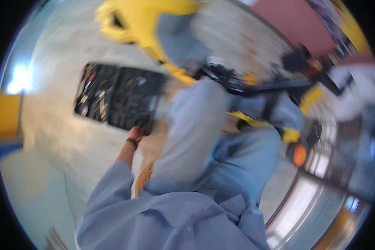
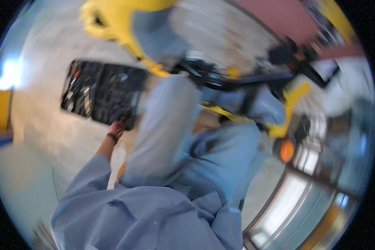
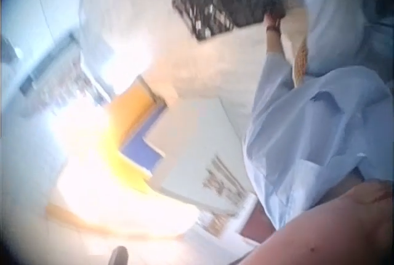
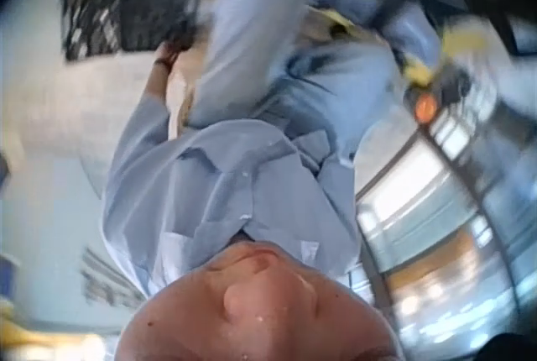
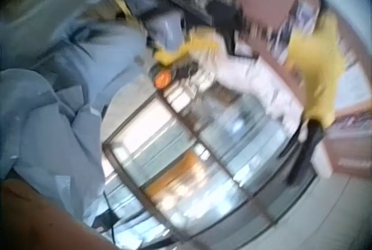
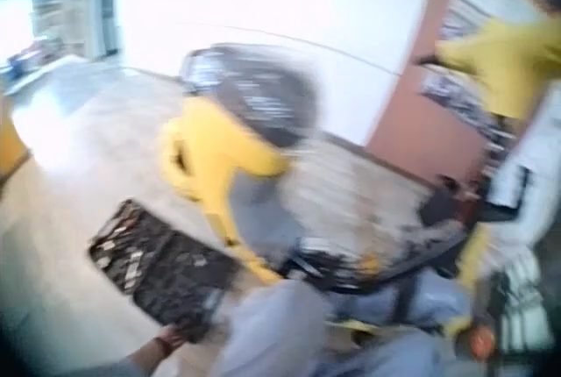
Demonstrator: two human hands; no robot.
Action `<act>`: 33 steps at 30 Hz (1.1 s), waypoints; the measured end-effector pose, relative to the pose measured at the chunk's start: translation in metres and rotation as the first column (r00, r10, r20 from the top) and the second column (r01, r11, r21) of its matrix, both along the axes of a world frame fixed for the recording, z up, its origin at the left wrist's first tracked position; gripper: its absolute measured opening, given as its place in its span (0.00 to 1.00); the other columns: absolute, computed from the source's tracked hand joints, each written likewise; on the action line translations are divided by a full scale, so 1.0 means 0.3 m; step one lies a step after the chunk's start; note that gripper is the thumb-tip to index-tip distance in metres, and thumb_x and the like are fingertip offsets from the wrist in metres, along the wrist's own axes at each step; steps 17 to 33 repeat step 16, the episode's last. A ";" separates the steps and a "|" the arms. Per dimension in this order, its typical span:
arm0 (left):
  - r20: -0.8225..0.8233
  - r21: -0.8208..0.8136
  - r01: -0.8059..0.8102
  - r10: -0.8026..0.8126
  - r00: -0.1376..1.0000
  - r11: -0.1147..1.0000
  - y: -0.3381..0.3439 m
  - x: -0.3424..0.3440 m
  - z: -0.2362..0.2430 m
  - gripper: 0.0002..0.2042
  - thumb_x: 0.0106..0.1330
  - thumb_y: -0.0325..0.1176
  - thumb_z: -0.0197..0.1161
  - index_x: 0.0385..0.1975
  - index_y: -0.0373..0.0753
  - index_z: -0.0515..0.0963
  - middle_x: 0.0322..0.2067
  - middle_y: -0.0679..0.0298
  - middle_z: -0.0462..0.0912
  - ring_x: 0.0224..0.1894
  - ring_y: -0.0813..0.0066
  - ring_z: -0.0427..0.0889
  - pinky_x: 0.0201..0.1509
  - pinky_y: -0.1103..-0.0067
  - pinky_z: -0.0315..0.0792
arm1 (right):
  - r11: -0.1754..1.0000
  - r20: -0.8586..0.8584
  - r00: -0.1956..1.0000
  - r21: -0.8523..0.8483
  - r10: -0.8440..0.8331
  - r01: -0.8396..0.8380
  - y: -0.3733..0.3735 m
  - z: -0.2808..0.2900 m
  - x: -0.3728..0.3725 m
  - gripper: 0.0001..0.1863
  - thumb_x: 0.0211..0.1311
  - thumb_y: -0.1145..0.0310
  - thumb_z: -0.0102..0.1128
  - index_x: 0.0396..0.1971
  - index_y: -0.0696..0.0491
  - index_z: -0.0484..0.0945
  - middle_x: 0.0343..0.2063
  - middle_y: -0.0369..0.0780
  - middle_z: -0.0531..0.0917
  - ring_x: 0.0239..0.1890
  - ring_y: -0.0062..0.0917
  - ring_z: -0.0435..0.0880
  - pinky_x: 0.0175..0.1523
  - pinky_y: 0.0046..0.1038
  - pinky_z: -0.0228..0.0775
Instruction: Repairing the plastic body panels of a yellow electric scooter using an electric drill.
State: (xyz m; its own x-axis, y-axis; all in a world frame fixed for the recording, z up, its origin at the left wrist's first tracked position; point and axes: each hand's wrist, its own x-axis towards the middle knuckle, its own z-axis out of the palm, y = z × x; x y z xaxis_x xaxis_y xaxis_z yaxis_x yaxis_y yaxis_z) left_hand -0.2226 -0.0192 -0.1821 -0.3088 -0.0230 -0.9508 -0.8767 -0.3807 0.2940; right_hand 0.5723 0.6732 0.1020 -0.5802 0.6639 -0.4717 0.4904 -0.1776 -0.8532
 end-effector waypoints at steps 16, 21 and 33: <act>-0.616 -0.767 0.367 -0.763 -0.195 0.526 0.793 -0.288 1.453 0.07 0.64 0.30 0.55 0.38 0.38 0.75 0.27 0.68 0.74 0.29 0.81 0.70 0.35 0.86 0.65 | 0.978 -0.462 0.864 -0.148 -0.199 0.146 -0.346 -0.066 -2.318 0.26 0.58 0.66 0.62 0.55 0.54 0.66 0.49 0.37 0.76 0.49 0.21 0.74 0.54 0.24 0.66; -0.616 -0.767 0.367 -0.763 -0.195 0.526 0.793 -0.288 1.453 0.07 0.64 0.30 0.55 0.38 0.38 0.75 0.27 0.68 0.74 0.29 0.81 0.70 0.35 0.86 0.65 | 0.978 -0.462 0.864 -0.148 -0.199 0.146 -0.346 -0.066 -2.318 0.26 0.58 0.66 0.62 0.55 0.54 0.66 0.49 0.37 0.76 0.49 0.21 0.74 0.54 0.24 0.66; -0.616 -0.767 0.367 -0.763 -0.195 0.526 0.793 -0.288 1.453 0.07 0.64 0.30 0.55 0.38 0.38 0.75 0.27 0.68 0.74 0.29 0.81 0.70 0.35 0.86 0.65 | 0.978 -0.462 0.864 -0.148 -0.199 0.146 -0.346 -0.066 -2.318 0.26 0.58 0.66 0.62 0.55 0.54 0.66 0.49 0.37 0.76 0.49 0.21 0.74 0.54 0.24 0.66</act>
